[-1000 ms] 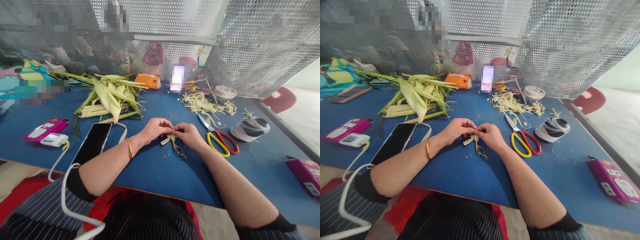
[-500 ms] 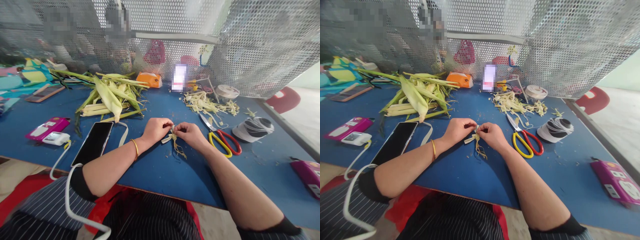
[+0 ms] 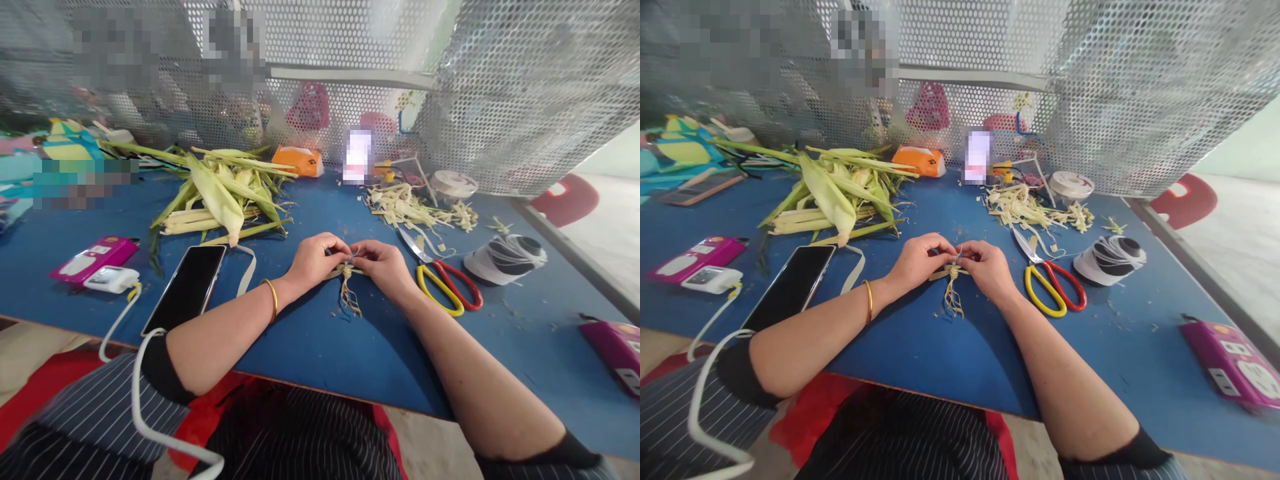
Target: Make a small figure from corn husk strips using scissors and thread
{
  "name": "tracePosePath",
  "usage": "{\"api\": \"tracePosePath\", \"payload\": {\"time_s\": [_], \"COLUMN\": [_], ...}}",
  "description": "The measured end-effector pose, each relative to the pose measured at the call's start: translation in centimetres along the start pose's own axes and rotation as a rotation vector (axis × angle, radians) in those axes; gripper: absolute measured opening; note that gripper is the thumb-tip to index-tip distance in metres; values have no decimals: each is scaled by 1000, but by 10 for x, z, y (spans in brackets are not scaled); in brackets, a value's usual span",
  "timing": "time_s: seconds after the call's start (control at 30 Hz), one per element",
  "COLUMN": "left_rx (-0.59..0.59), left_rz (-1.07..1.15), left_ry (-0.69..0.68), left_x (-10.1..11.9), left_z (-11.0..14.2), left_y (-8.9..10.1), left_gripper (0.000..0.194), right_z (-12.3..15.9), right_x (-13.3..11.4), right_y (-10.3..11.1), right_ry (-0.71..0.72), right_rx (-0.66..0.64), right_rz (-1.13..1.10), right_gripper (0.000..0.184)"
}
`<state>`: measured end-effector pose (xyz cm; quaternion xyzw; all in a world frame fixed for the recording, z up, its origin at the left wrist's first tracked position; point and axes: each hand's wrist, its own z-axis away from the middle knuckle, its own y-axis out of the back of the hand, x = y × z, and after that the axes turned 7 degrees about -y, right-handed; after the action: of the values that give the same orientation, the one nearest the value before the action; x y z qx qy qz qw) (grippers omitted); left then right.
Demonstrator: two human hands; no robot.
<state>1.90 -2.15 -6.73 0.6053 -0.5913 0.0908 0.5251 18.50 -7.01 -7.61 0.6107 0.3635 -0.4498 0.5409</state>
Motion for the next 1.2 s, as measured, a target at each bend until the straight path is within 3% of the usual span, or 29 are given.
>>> {"api": "tracePosePath", "payload": {"time_s": [0.2, 0.47, 0.7, 0.9, 1.03, 1.2], "left_rx": [-6, -17, -22, -66, -94, -137], "left_rz": [-14, -17, -14, -220, -395, -504], "left_ry": [20, 74, 101, 114, 123, 111], "left_x": [0, -3, 1, -5, -9, -6], "left_z": [-1, -1, -2, -1, 1, 3], "left_y": [1, 2, 6, 6, 4, 4], "left_gripper": [3, 6, 17, 15, 17, 16], "right_z": [-1, -1, -2, -6, -5, 2], "right_x": [2, -4, -8, -7, -7, -18], "right_y": [1, 9, 28, 44, 47, 37], "right_ry": [16, -31, -55, -70, -56, -32], "right_rx": [34, -48, -174, -182, -210, -182], "right_rz": [101, 110, 339, 573, 495, 197], "right_gripper": [18, 20, 12, 8, 7, 19]}}
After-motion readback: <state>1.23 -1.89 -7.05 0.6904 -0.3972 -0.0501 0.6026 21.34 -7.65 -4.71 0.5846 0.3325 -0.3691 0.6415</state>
